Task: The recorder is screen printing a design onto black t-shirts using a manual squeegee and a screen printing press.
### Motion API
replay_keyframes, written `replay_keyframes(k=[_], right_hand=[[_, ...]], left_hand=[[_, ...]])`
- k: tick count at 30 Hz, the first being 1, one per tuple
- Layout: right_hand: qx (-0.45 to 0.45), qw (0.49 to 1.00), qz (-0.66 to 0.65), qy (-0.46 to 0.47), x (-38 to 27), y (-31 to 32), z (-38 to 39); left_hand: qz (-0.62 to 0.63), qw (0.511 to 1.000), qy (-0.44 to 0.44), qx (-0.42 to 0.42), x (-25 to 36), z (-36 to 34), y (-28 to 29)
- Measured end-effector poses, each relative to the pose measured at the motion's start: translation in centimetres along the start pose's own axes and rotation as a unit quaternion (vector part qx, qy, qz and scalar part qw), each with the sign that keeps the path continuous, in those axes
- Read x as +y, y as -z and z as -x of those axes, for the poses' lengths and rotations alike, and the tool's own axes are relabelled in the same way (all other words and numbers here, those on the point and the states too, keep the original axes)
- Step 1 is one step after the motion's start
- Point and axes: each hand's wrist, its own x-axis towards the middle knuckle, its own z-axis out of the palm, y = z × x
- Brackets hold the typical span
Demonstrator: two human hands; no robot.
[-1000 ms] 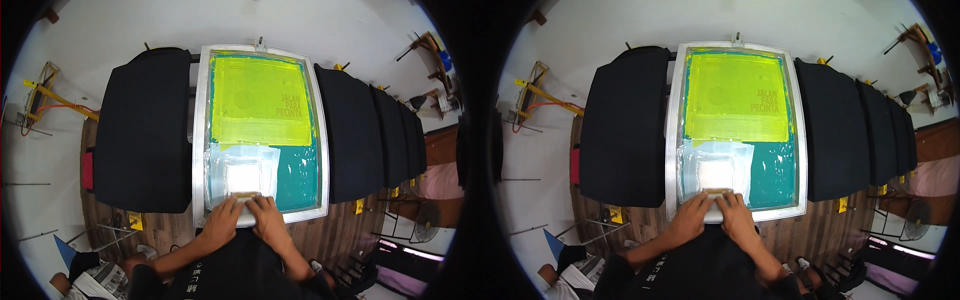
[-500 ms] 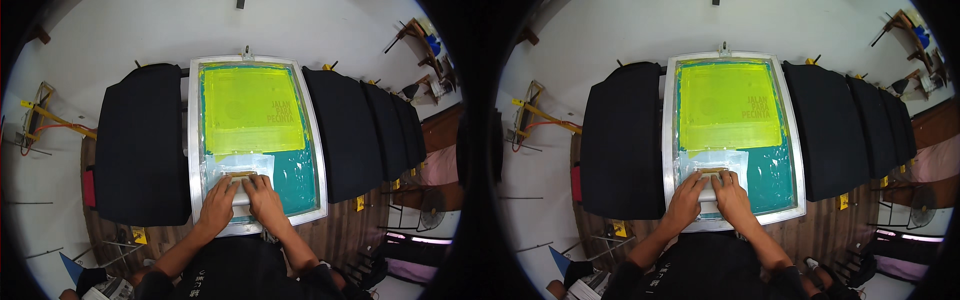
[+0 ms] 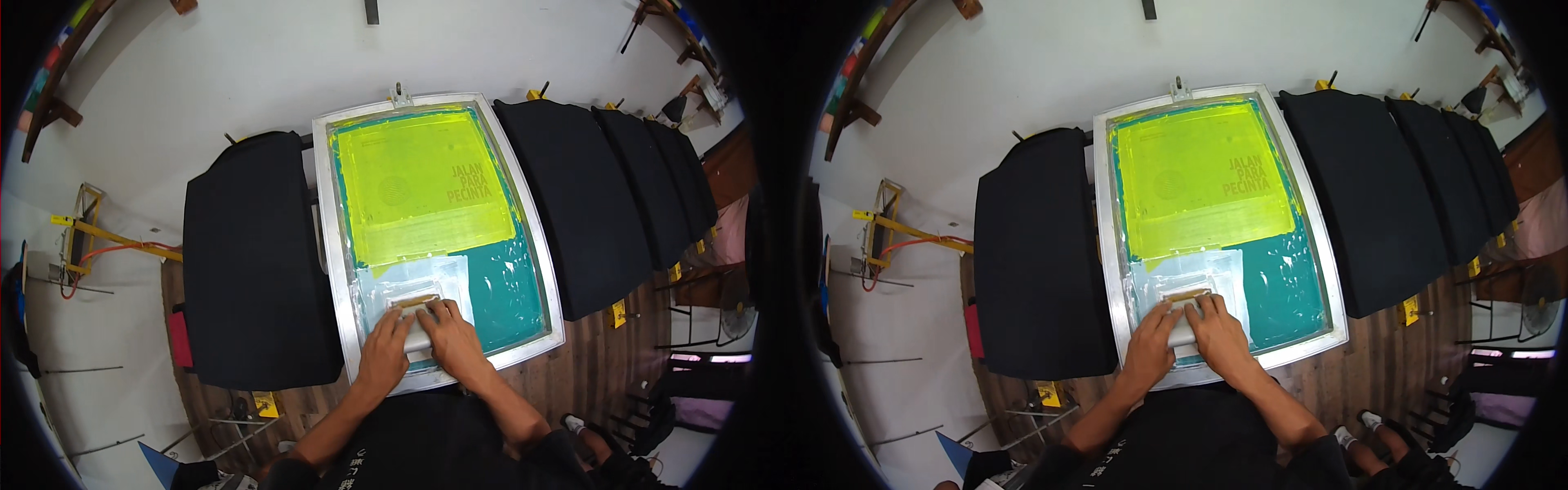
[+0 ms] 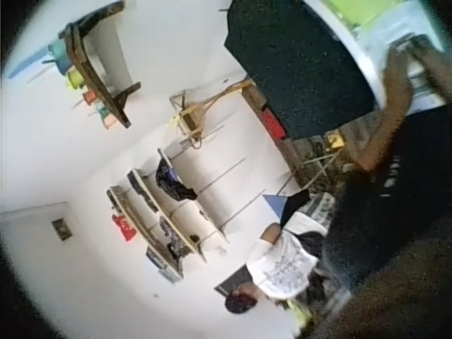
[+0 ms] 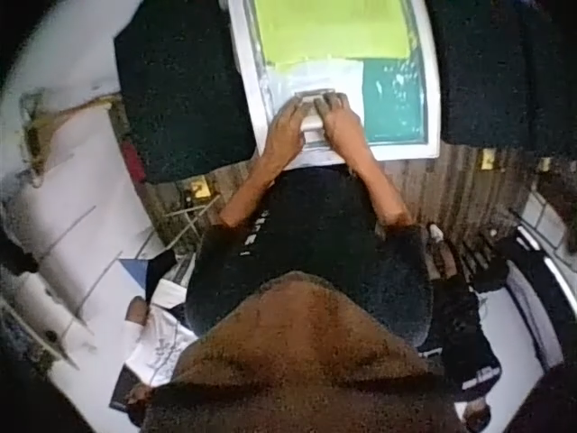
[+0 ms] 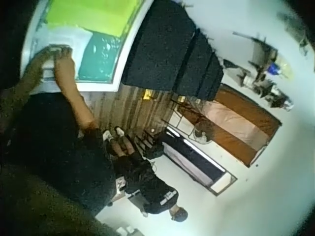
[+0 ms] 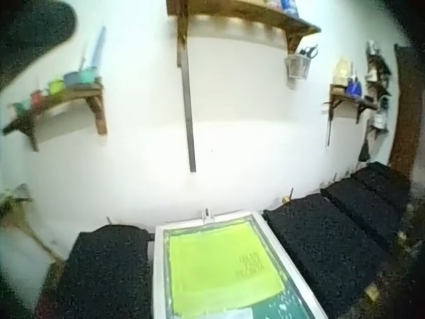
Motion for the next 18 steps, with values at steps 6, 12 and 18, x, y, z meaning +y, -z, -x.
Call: replay_keyframes(k=[6, 12, 18], right_hand=[[0.002, 1.0, 0.001, 0.004, 0.1, -0.1, 0.5], [-0.04, 0.999, -0.015, -0.007, 0.5, 0.6, 0.8], [0.019, 1.0, -0.003, 0.024, 0.4, -0.3, 1.4]], left_hand=[[-0.019, 1.0, 0.007, 0.009, 1.0, 0.3, 0.2], [0.018, 1.0, 0.008, -0.015, 1.4, 0.7, 0.4], [0.028, 0.999, 0.03, -0.034, 1.2, 1.4, 0.3]])
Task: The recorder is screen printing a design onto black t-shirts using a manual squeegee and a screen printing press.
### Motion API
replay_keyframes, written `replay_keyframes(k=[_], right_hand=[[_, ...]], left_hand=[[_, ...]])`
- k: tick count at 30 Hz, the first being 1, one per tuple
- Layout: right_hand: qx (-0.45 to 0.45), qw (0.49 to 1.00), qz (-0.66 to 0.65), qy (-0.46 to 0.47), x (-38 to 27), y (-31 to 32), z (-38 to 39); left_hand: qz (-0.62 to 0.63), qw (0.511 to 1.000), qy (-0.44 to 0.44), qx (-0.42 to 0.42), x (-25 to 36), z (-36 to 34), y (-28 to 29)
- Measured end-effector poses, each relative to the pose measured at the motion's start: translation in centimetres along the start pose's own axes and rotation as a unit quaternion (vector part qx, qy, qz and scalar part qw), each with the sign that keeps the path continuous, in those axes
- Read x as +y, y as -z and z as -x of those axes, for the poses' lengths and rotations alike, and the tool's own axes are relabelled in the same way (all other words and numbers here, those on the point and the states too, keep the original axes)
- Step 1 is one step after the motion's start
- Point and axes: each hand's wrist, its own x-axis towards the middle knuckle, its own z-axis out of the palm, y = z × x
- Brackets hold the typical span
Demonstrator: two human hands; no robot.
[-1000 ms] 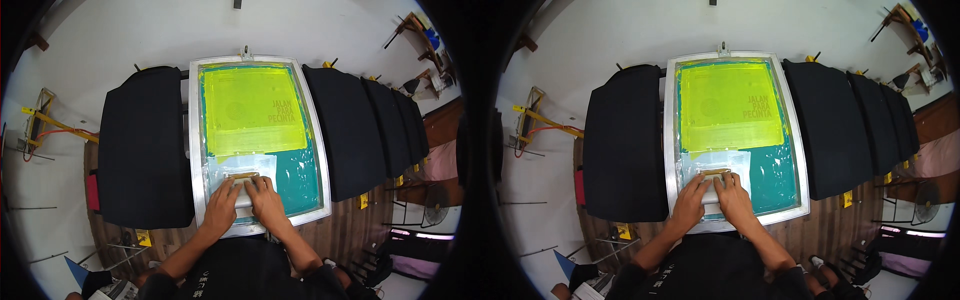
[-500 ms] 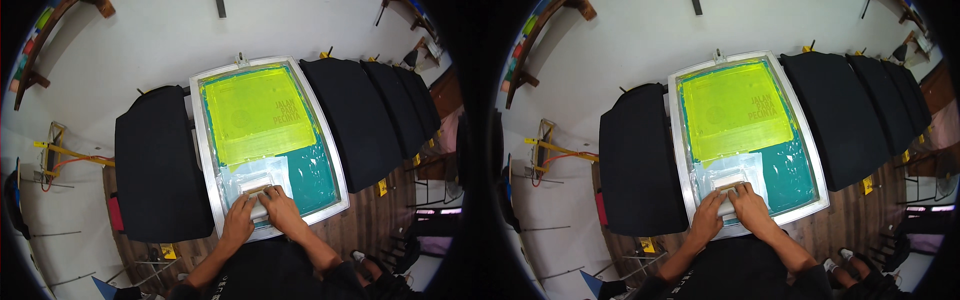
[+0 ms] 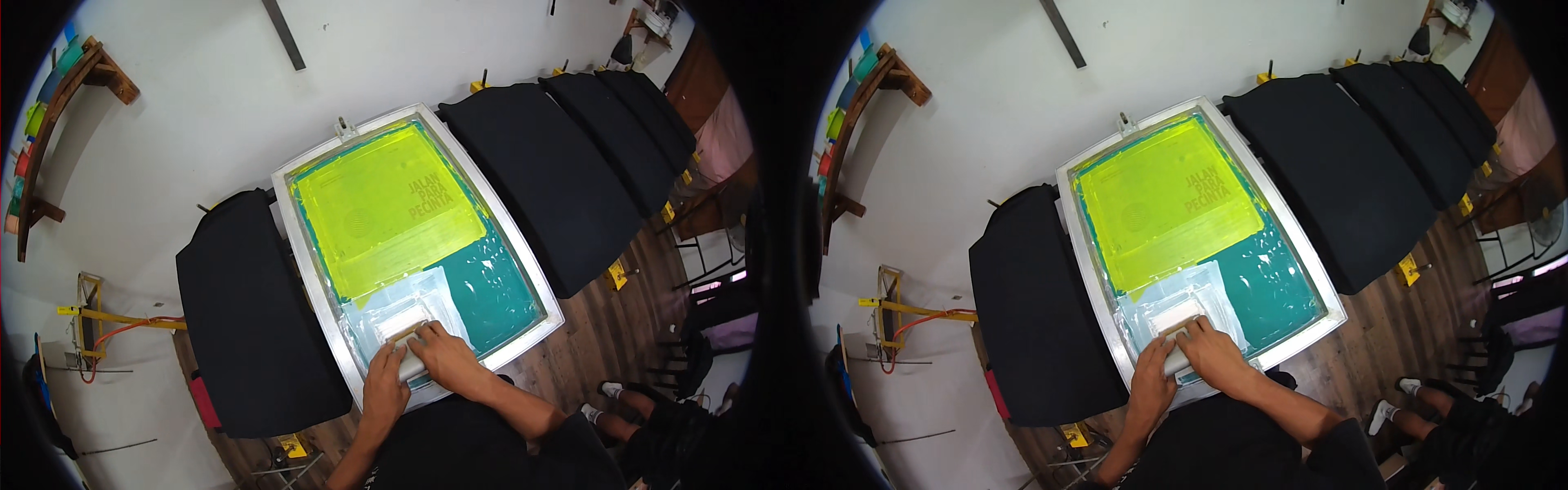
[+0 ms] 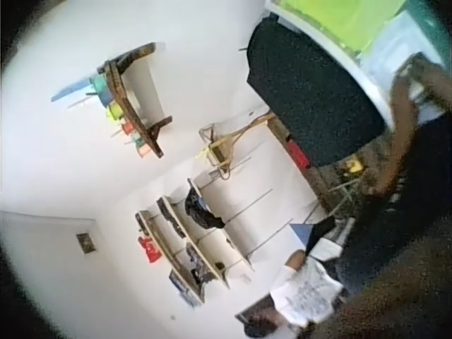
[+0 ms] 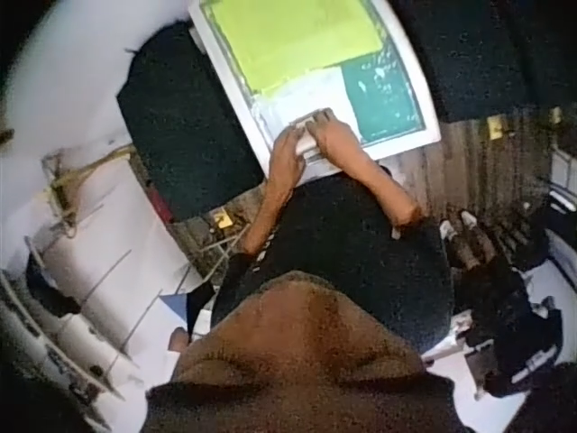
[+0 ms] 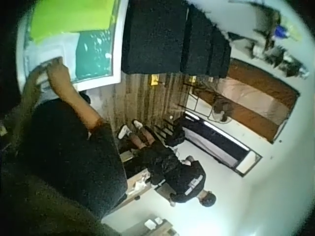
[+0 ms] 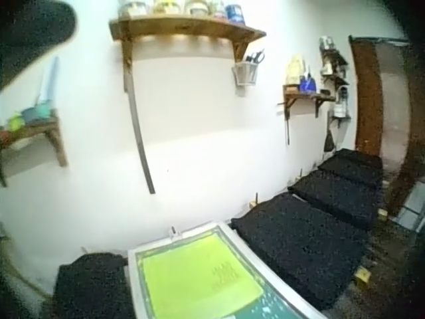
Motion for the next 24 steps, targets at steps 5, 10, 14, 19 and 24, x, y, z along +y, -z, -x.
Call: replay_keyframes(k=[5, 10, 14, 19, 24], right_hand=[[0.032, 0.999, 0.01, 0.013, 0.1, -0.5, 0.5], [-0.01, 1.0, 0.001, 0.01, -0.6, 1.0, 0.6], [0.006, 1.0, 0.016, 0.015, -0.3, 0.2, 1.2], [-0.049, 0.999, 0.002, -0.005, -0.7, 0.8, 1.6], [-0.099, 0.995, -0.013, -0.024, -0.9, 1.2, 1.9]], left_hand=[[-0.018, 1.0, -0.011, 0.019, 0.3, 0.0, -0.4], [0.01, 1.0, 0.018, -0.005, 1.0, 0.5, -0.1], [0.0, 1.0, 0.015, 0.018, 0.8, 0.9, -0.7], [0.004, 1.0, 0.021, 0.014, 1.5, 1.3, -0.5], [0.012, 1.0, 0.024, 0.007, 1.4, 1.9, -0.8]])
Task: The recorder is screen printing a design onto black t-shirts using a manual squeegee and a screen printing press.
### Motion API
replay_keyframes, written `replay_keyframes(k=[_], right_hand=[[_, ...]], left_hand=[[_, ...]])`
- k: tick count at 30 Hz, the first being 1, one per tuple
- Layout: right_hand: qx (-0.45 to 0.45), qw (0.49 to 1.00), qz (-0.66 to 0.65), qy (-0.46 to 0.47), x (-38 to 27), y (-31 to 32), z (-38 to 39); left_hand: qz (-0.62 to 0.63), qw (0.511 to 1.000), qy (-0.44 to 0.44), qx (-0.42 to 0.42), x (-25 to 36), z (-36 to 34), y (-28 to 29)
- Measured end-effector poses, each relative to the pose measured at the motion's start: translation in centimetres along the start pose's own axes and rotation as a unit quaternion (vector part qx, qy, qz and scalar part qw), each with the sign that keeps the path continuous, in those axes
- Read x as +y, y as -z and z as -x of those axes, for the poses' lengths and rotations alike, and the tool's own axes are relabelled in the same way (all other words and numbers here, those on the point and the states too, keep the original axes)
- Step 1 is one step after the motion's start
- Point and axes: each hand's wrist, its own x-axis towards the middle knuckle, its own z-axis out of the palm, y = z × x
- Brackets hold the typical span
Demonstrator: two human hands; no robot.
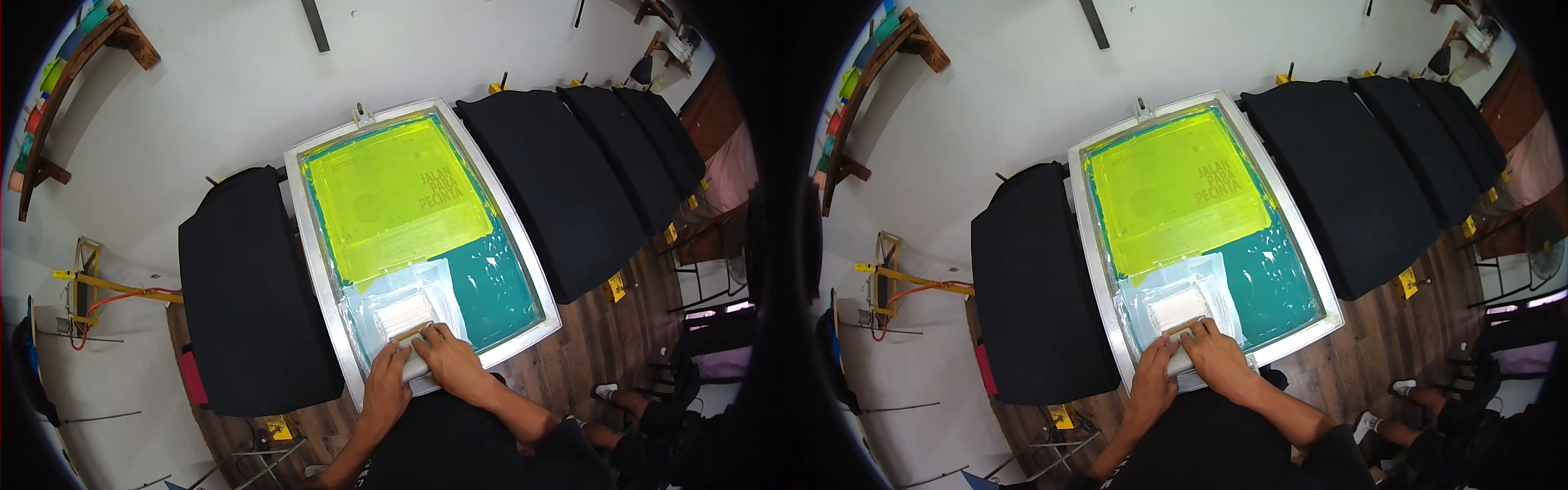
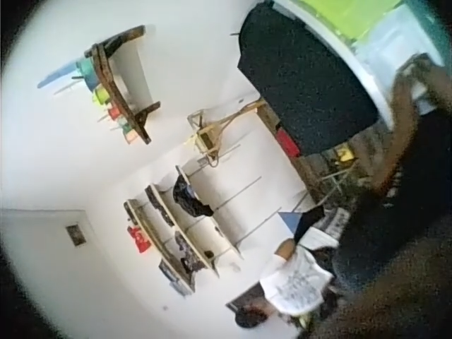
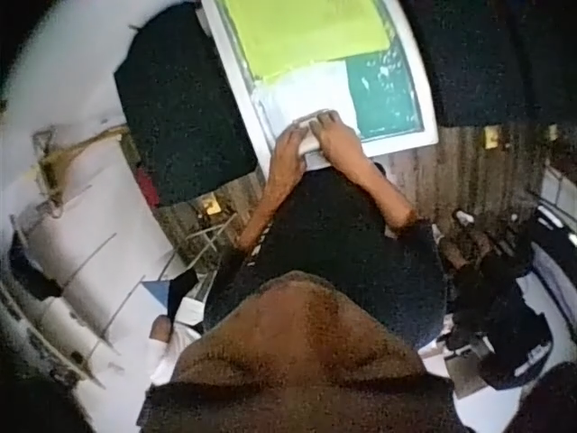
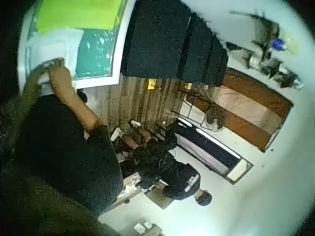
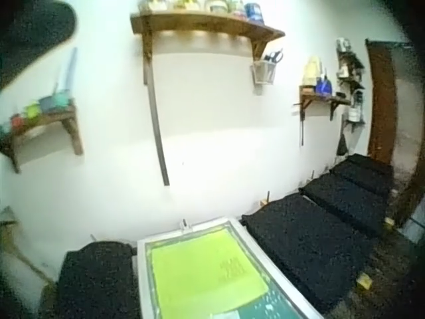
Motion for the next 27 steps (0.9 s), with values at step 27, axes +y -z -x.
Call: replay_keyframes(k=[27], right_hand=[[0.009, 1.0, -0.001, -0.01, -0.6, -0.4, 2.6]], left_hand=[[-0.006, 0.999, -0.025, -0.048, -0.2, 2.2, -0.8]])
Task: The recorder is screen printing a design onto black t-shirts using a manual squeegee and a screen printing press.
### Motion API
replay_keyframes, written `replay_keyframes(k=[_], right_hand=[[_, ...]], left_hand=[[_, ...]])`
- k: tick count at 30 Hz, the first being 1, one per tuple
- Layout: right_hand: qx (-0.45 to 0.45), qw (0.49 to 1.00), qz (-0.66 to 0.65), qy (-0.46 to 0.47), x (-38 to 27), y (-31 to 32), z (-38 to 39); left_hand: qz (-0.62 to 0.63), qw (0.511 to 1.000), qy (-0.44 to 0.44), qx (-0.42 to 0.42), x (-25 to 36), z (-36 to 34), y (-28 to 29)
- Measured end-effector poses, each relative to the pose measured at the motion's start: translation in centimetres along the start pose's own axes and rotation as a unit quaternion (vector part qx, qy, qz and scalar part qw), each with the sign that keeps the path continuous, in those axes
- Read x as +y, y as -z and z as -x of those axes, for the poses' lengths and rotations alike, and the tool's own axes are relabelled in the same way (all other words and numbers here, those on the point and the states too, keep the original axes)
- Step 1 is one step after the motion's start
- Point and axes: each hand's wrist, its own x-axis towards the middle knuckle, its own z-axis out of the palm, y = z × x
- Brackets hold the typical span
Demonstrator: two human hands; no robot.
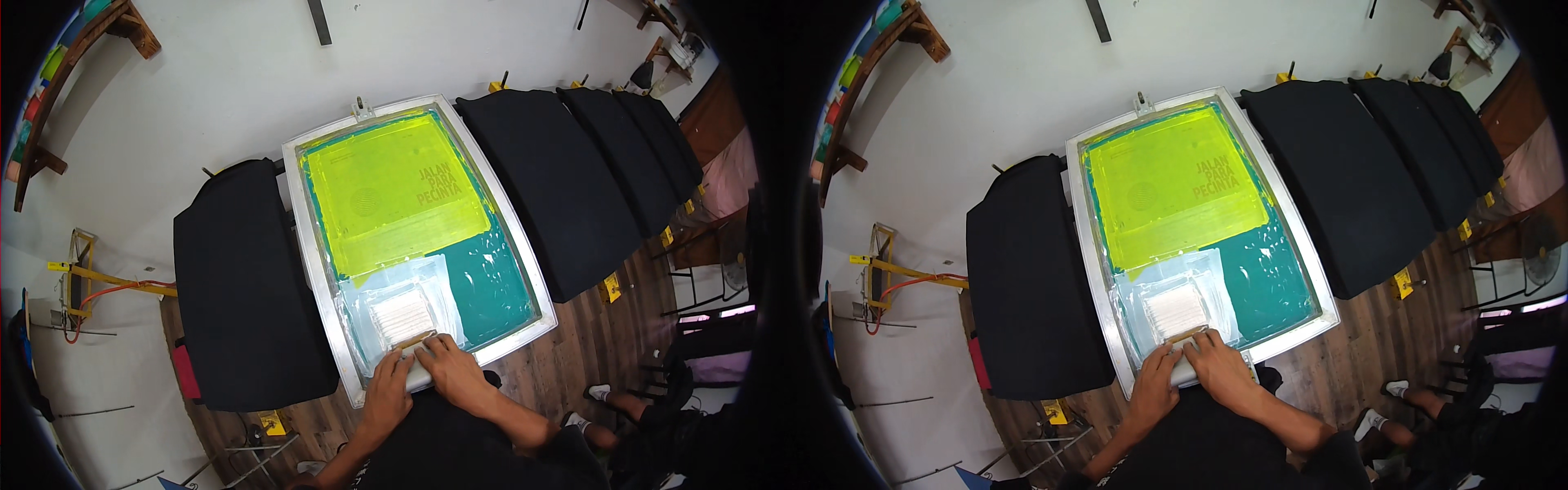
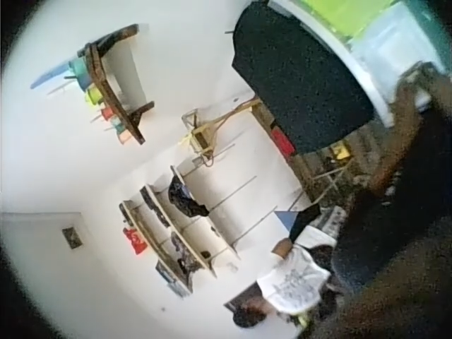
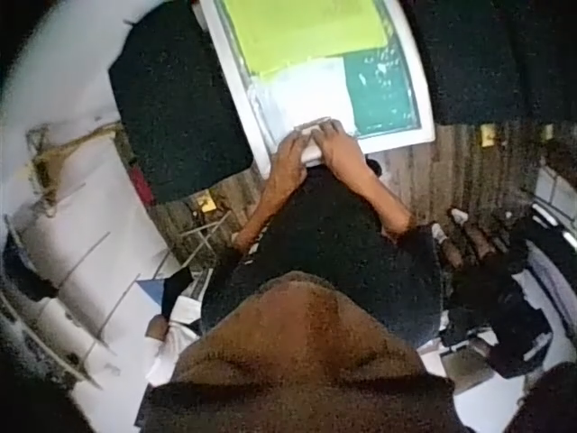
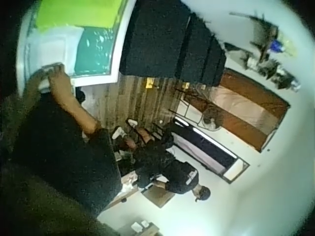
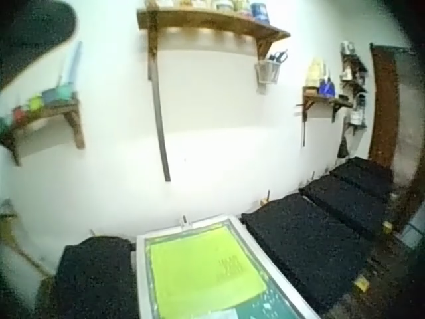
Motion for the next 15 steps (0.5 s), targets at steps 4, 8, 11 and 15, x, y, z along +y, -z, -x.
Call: replay_keyframes(k=[4, 8, 11, 15], right_hand=[[0.008, 1.0, -0.003, 0.001, -0.1, -0.2, 0.4], [0.026, 0.999, 0.028, 0.025, -0.2, 0.1, 0.4], [0.02, 0.999, 0.026, 0.018, -0.1, -0.4, 1.0], [0.014, 0.999, 0.023, 0.023, -0.4, 0.2, 1.2]], left_hand=[[-0.014, 1.0, 0.002, 0.0, 0.3, -0.1, 0.3], [-0.018, 1.0, 0.002, -0.008, 0.4, 0.4, 0.4], [-0.022, 1.0, -0.007, -0.004, 0.2, 0.5, 0.0], [-0.029, 0.999, -0.011, -0.011, 0.7, 0.7, 0.2]])
